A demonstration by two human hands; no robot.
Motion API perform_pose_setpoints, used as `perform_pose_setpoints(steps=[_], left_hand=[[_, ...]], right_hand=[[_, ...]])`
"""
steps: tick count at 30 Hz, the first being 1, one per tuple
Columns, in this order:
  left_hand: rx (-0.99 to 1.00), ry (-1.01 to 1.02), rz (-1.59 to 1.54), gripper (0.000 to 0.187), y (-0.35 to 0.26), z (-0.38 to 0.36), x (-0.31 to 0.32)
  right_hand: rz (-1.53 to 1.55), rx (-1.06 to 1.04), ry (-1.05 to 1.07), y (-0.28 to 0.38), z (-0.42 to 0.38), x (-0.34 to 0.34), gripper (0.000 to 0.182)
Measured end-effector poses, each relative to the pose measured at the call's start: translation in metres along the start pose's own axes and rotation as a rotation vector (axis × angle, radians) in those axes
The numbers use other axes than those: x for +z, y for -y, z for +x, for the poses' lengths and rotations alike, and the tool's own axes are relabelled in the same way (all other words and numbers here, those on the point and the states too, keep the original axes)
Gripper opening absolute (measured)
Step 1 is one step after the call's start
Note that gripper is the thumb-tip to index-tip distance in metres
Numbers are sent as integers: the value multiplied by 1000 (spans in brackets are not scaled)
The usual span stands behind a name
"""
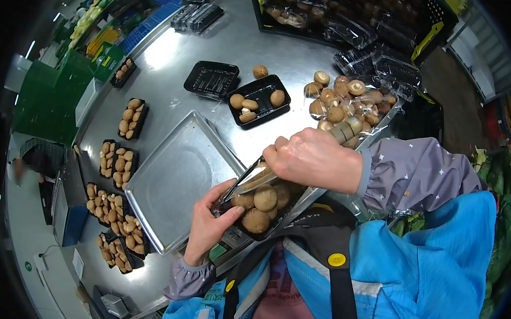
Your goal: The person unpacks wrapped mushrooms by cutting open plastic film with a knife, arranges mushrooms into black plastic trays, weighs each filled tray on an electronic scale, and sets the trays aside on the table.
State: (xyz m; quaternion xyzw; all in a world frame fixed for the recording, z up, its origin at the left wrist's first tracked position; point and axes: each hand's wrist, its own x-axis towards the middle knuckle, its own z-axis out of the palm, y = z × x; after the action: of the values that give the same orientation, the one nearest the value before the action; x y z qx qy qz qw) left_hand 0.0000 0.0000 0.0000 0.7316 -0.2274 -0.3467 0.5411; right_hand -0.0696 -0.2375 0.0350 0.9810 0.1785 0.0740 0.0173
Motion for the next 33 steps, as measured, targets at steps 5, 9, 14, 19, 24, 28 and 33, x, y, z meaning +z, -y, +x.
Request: perform_pose_setpoints(steps=[5, 9, 14, 19, 24, 28, 33], left_hand=[[35, -15, -24, 48, 25, 2, 26], [69, -4, 34, 48, 29, 0, 29], [-28, 34, 3, 48, 15, 2, 31], [48, 88, 4, 47, 17, 7, 35], [78, 96, -8, 48, 25, 2, 43], [88, 99, 83, 47, 16, -3, 44], [30, 49, -118, 45, 13, 6, 38]], right_hand=[[-88, 16, 119, -6, -14, 4, 13], [-68, 50, 224, -37, -27, 22, 13], [-47, -24, 203, -33, -37, 10, 10], [44, -60, 185, -18, -31, 7, 8], [65, -55, 243, -21, -31, 13, 9], [40, -15, 349, -33, -44, 17, 9], [1, 68, 249, -37, -41, 6, 9]])
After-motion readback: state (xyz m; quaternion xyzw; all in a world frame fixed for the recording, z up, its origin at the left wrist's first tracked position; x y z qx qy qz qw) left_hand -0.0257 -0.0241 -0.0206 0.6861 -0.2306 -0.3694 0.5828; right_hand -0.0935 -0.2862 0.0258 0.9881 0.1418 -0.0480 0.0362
